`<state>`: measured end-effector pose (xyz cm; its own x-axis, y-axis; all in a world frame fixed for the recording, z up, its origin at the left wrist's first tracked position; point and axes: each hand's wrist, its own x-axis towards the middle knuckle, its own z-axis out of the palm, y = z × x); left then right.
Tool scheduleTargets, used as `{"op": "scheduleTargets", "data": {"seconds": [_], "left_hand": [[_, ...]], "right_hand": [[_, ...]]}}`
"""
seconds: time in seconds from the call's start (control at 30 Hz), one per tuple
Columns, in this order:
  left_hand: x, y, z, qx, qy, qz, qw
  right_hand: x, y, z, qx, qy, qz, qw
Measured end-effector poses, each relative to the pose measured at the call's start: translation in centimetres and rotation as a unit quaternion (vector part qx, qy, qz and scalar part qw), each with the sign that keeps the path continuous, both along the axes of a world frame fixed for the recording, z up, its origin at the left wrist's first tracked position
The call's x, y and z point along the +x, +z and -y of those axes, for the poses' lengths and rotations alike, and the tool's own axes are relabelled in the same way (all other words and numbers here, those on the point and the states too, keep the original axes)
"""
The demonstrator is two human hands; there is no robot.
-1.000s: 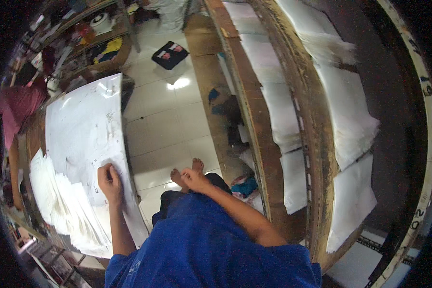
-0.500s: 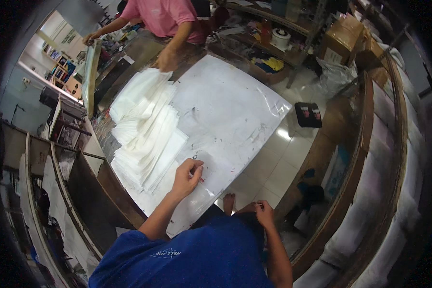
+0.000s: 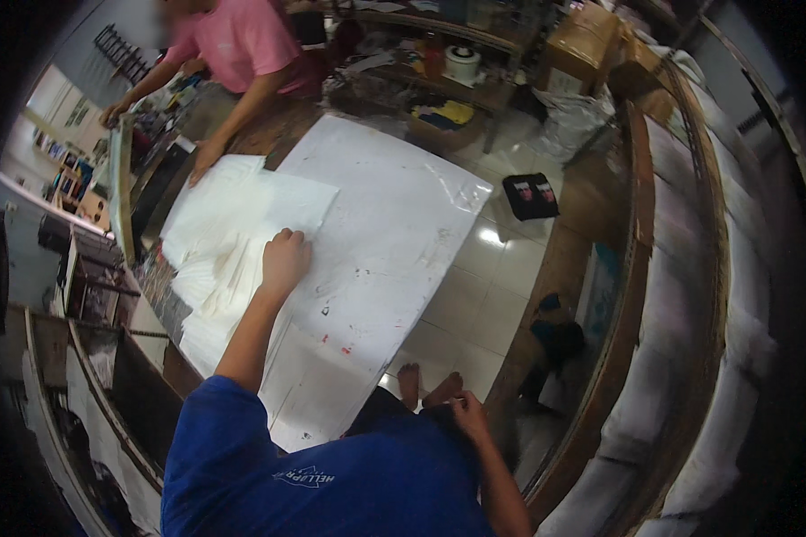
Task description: The person repeatedly picks up white sheets from a table and places them onto a nearby metal shelf. The person handles the sheets one at a time, moving between the table and the shelf throughout the clip.
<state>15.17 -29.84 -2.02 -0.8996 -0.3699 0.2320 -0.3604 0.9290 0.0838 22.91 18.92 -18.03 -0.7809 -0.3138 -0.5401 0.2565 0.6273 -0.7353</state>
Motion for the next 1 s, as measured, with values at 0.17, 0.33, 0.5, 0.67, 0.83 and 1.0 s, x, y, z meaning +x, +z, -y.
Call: {"op": "scheduleTargets", "data": {"seconds": [0.17,0.33,0.5,0.67,0.83,1.0], "left_hand": [[-1.2,-0.9,-1.9,-0.014,-0.048,0.017,0.999],[-1.4,-0.7,-3.6,0.006,-0.042,0.019,0.999],[-0.1,-1.2,-5.9,0.077,-0.033,0.022,0.996],[5.0,-0.4,-14.2,0.178,-0.123,0.029,0.976],[8.9,0.8,-19.4,0.241,-0.177,0.038,0.954],[10.9,1.2,-20.9,0.292,-0.212,0.052,0.931]], "right_hand": [[1.8,0.6,0.0,-0.020,-0.036,-0.011,0.999],[1.1,-0.5,0.8,-0.047,-0.020,-0.058,0.997],[-1.9,3.5,4.2,-0.097,-0.014,0.004,0.995],[-4.1,10.5,7.9,-0.172,-0.014,0.016,0.985],[-4.0,14.4,10.4,-0.262,-0.003,0.023,0.965],[-3.1,15.2,11.2,-0.263,0.098,-0.010,0.960]]}}
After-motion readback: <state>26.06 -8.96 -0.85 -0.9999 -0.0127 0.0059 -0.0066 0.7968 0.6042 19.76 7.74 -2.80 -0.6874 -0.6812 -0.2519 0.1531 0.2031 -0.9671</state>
